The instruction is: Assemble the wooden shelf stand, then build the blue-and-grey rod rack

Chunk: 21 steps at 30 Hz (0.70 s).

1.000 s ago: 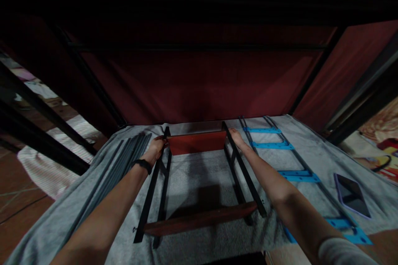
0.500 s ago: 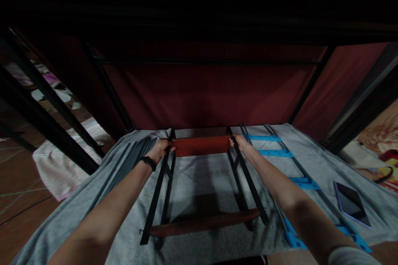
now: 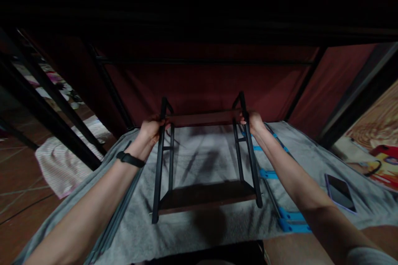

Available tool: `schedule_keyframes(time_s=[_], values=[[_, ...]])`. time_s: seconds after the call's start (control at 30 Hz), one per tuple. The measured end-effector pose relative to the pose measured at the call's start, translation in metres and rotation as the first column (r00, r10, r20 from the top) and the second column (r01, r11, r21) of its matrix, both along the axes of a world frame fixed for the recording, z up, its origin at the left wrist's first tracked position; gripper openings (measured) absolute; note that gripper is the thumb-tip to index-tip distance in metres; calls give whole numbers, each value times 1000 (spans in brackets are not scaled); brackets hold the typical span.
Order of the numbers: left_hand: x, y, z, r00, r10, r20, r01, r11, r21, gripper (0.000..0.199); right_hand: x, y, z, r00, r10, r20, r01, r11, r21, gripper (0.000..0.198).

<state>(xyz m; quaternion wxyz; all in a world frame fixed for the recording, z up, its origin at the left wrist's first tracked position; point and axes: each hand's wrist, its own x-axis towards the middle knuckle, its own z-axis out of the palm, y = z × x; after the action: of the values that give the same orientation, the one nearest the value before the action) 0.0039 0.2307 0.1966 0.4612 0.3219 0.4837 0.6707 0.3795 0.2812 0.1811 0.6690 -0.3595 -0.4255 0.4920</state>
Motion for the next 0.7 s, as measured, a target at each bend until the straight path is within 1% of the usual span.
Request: schedule_keyframes(time_s=[0.1,0.17,0.23,0.33,0.5,0.57,0.7], values=[[9,-22,10,999,33,-40,-23,976,216,29,-1,-16,8,999,-46,-18,48,990,131,28],[14,-37,8,996,63,-58,-42,949,313,31,-3,-28,7,996,-78,-45,86,971,224,26],[16,-50,0,992,107,-59,-77,923,377,34,-5,-40,1,991,-113,-65,127,948,293,27],[18,-67,-15,983,179,-29,-150,891,428,39,-8,-57,-11,982,-164,-88,185,924,335,30],[23,-90,-32,964,261,47,-250,838,485,41,-10,-85,-28,973,-200,-110,226,919,323,31],[25,-99,-37,958,282,52,-270,829,490,40,-9,-96,-34,969,-218,-117,245,912,329,32],[29,-123,-49,957,285,54,-276,834,478,32,-4,-118,-46,949,-291,-120,315,891,329,31]])
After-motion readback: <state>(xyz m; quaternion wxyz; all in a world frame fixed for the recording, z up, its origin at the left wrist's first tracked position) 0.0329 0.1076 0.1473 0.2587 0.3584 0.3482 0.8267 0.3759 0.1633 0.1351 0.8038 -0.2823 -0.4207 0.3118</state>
